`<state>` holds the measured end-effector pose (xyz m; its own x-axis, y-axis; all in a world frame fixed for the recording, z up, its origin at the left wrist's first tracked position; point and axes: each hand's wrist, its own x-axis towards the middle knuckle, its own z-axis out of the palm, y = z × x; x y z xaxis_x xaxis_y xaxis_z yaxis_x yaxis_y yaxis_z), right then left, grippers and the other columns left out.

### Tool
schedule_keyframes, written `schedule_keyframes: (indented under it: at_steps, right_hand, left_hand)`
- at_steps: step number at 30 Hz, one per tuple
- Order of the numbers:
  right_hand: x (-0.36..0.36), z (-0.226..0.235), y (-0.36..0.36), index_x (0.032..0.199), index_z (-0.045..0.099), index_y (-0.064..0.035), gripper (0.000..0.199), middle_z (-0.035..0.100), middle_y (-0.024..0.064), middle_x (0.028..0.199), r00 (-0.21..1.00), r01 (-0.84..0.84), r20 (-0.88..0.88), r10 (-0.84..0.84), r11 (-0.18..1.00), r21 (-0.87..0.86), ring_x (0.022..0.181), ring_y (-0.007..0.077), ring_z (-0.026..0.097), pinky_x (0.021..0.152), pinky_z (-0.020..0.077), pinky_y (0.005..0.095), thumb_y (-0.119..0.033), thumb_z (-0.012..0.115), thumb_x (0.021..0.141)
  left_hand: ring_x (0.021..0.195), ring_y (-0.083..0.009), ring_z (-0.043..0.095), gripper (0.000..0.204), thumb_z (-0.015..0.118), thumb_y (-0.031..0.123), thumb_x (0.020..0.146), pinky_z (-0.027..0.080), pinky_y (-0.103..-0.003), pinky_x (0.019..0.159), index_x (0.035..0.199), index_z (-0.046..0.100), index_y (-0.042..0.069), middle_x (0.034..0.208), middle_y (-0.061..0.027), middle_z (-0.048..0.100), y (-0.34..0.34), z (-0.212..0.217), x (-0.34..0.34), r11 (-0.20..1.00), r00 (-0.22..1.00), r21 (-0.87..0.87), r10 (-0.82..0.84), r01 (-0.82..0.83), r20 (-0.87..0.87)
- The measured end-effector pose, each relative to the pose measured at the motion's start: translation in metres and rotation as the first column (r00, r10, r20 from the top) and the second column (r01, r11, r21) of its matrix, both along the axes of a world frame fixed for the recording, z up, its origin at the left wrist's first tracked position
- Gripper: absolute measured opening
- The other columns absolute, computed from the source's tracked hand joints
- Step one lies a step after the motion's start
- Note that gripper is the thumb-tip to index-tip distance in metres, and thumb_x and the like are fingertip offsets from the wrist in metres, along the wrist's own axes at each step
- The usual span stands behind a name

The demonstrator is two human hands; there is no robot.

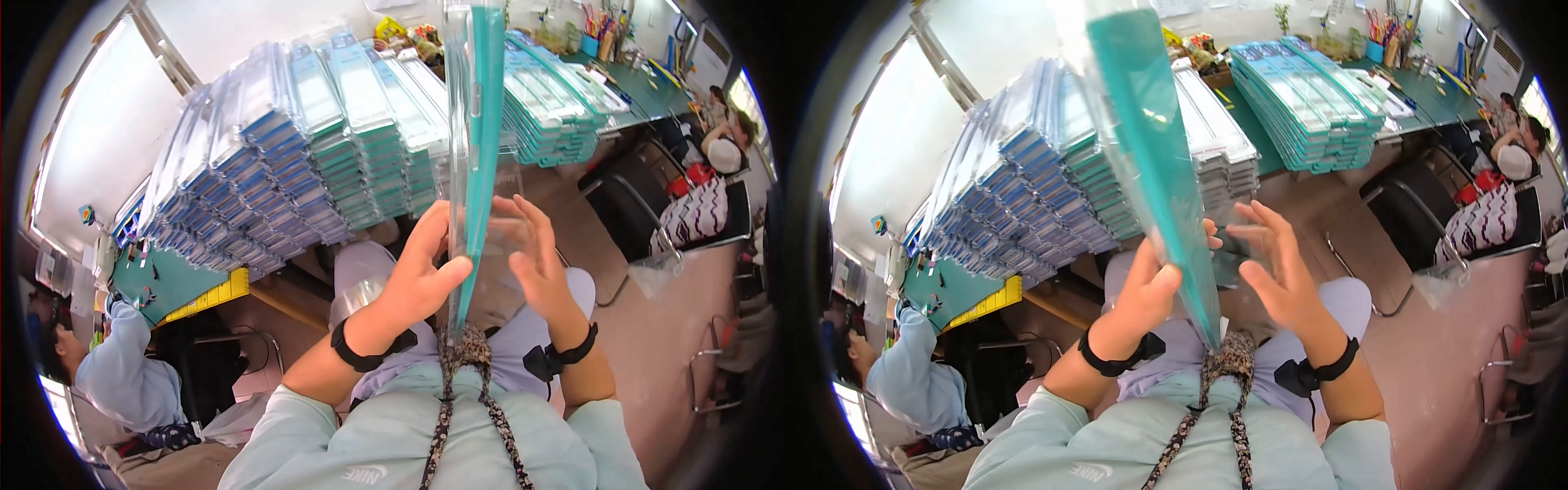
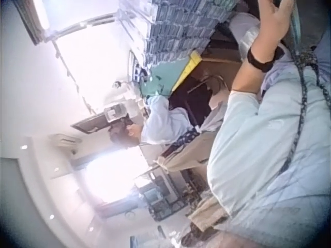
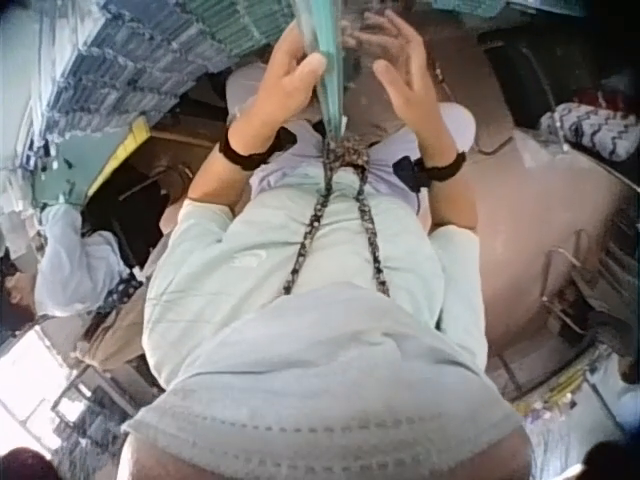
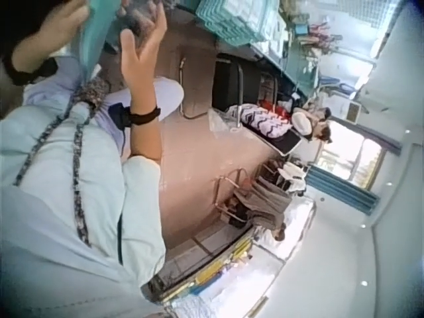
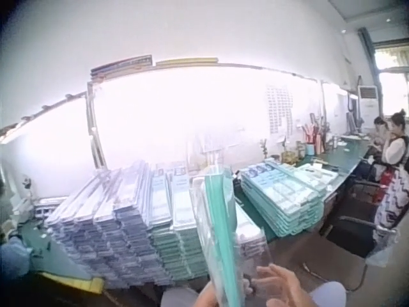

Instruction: Packing plastic-cased electronic components into plastic bags and organizing them on the workbench.

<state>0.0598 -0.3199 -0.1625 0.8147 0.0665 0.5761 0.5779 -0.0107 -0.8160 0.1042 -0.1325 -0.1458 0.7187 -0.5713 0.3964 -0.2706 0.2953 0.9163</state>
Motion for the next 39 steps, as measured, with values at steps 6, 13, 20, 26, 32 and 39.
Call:
schedule_keyframes:
  at_steps: [6,13,20,26,32,39]
  right_hand:
    - [0.008,0.011,0.013,0.133,0.04,-0.0026,0.047,0.055,0.0132,0.115,0.987,0.159,0.039,-0.155,0.964,-0.211,0.08,0.0169,0.061,0.071,0.0475,0.0272,0.005,0.047,0.087]
    - [0.008,0.019,0.02,0.112,0.059,-0.0025,0.036,0.059,0.011,0.092,0.956,0.271,0.204,-0.211,0.899,-0.344,0.073,0.0172,0.06,0.062,0.0456,0.0245,0.013,0.045,0.082]
    - [0.001,0.015,0.031,0.112,0.055,0.0003,0.036,0.057,0.0111,0.109,0.996,0.028,-0.078,-0.045,0.979,-0.203,0.094,0.02,0.058,0.083,0.0444,0.0314,-0.013,0.066,0.08]
    - [-0.004,0.014,0.023,0.104,0.06,-0.0018,0.041,0.062,0.0083,0.099,0.891,-0.351,-0.373,0.26,0.915,-0.199,0.088,0.0187,0.06,0.08,0.046,0.0319,-0.023,0.075,0.073]
    - [-0.014,0.023,0.004,0.095,0.064,-0.0016,0.038,0.065,0.0076,0.085,0.931,-0.229,-0.346,0.112,0.921,-0.316,0.08,0.0181,0.061,0.072,0.047,0.0301,-0.023,0.079,0.067]
    - [-0.035,0.02,-0.029,0.092,0.063,-0.0014,0.039,0.06,0.0056,0.077,0.915,-0.259,-0.402,0.038,0.819,-0.513,0.073,0.0169,0.056,0.062,0.0435,0.0286,-0.026,0.079,0.066]
  left_hand:
    - [0.106,-0.0225,0.051,0.065,0.038,0.054,0.091,0.044,-0.039,0.09,0.129,0.039,0.001,0.123,-0.0125,0.048,-0.007,-0.005,0.0,0.986,0.988,-0.146,0.062,-0.083,-0.143]
    - [0.101,-0.0207,0.053,0.069,0.027,0.059,0.089,0.045,-0.036,0.086,0.113,0.051,0.0,0.111,-0.0127,0.054,-0.013,0.009,-0.003,0.951,0.975,-0.281,0.07,-0.13,-0.213]
    - [0.096,-0.0221,0.056,0.072,0.027,0.061,0.088,0.049,-0.034,0.077,0.115,0.052,-0.001,0.118,-0.0148,0.053,-0.01,0.016,-0.009,0.918,0.971,-0.382,0.011,-0.105,-0.238]
    - [0.104,-0.0232,0.054,0.074,0.03,0.062,0.088,0.047,-0.037,0.084,0.126,0.045,0.001,0.128,-0.0161,0.047,-0.009,0.012,-0.007,0.917,0.998,-0.396,0.027,-0.05,-0.063]
    - [0.109,-0.0192,0.047,0.061,0.042,0.051,0.092,0.039,-0.035,0.092,0.128,0.042,0.001,0.124,-0.0108,0.047,-0.009,0.002,0.002,0.858,0.919,-0.443,0.361,-0.261,0.159]
    - [0.095,-0.0128,0.055,0.028,0.064,0.007,0.084,0.045,-0.029,0.084,0.108,0.052,-0.002,0.105,-0.007,0.058,-0.006,0.027,-0.027,0.952,0.971,-0.22,0.182,-0.214,-0.156]
